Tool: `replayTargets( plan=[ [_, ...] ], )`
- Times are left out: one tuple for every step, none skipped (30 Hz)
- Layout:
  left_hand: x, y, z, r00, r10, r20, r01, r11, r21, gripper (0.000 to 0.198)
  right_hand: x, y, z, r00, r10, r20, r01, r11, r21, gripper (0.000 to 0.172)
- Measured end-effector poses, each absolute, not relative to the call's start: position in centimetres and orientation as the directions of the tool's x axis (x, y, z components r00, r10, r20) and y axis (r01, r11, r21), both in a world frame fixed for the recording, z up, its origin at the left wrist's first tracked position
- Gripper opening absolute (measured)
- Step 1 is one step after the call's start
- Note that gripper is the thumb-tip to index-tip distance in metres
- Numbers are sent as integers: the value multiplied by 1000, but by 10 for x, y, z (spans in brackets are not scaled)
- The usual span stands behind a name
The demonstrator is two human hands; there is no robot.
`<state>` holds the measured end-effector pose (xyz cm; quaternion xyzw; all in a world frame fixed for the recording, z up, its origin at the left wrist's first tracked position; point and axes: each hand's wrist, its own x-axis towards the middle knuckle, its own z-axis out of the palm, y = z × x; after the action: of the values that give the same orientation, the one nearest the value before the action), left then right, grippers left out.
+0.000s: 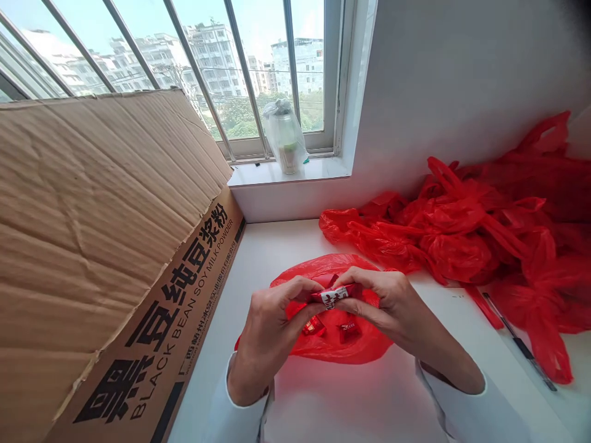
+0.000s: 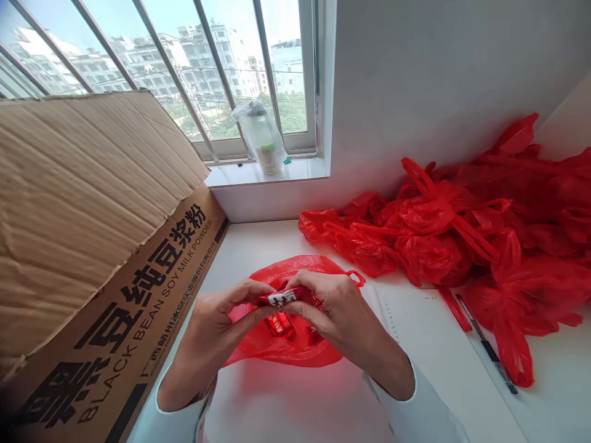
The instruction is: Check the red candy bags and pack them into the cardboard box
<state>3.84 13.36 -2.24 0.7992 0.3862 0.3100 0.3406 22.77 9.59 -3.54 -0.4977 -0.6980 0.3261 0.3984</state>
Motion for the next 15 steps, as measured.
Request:
replayTargets(
  plan=[
    [39, 133, -24, 525, 823, 218, 410, -468, 782, 12, 228, 96, -35, -180, 960, 216, 436, 275, -857, 13],
    [39, 133, -25, 539, 816, 208, 418, -473, 775, 15, 229, 96, -35, -168, 965, 202, 443, 257, -859, 13],
    [39, 134, -27, 549, 811, 205, 433, -485, 760, 17, 230, 96, -36, -149, 970, 190, 456, 239, -857, 14],
    [39, 134, -29, 548, 808, 217, 455, -505, 733, 20, 231, 96, -36, -126, 976, 180, 475, 219, -853, 14],
    [38, 135, -31, 536, 808, 243, 489, -533, 691, 21, 232, 96, -37, -102, 980, 170, 499, 199, -844, 15],
    [37, 137, -33, 518, 806, 286, 533, -565, 630, 21, 232, 96, -39, -89, 983, 159, 529, 182, -829, 15],
    [35, 139, -35, 497, 798, 342, 582, -598, 550, 19, 233, 96, -40, -89, 986, 143, 568, 168, -806, 15],
    [33, 141, -37, 481, 779, 402, 629, -626, 460, 17, 232, 97, -43, -107, 987, 117, 614, 158, -773, 15],
    [31, 143, -38, 482, 752, 450, 665, -648, 371, 16, 231, 97, -46, -135, 988, 80, 665, 150, -731, 15],
    [29, 145, -40, 500, 728, 469, 689, -663, 294, 15, 230, 98, -50, -161, 987, 29, 718, 137, -682, 14],
    [27, 147, -42, 533, 718, 448, 703, -670, 237, 15, 228, 99, -54, -176, 984, -25, 767, 121, -630, 13],
    [24, 148, -43, 562, 728, 393, 719, -664, 203, 15, 226, 100, -58, -178, 981, -72, 808, 104, -579, 12],
    [22, 148, -45, 577, 757, 307, 745, -642, 182, 15, 224, 101, -62, -171, 979, -109, 841, 88, -533, 11],
    [21, 148, -46, 569, 796, 204, 782, -601, 164, 15, 222, 102, -66, -164, 977, -134, 866, 78, -493, 10],
    [19, 148, -47, 534, 839, 108, 827, -544, 141, 17, 220, 104, -69, -160, 976, -147, 885, 76, -459, 10]
  ],
)
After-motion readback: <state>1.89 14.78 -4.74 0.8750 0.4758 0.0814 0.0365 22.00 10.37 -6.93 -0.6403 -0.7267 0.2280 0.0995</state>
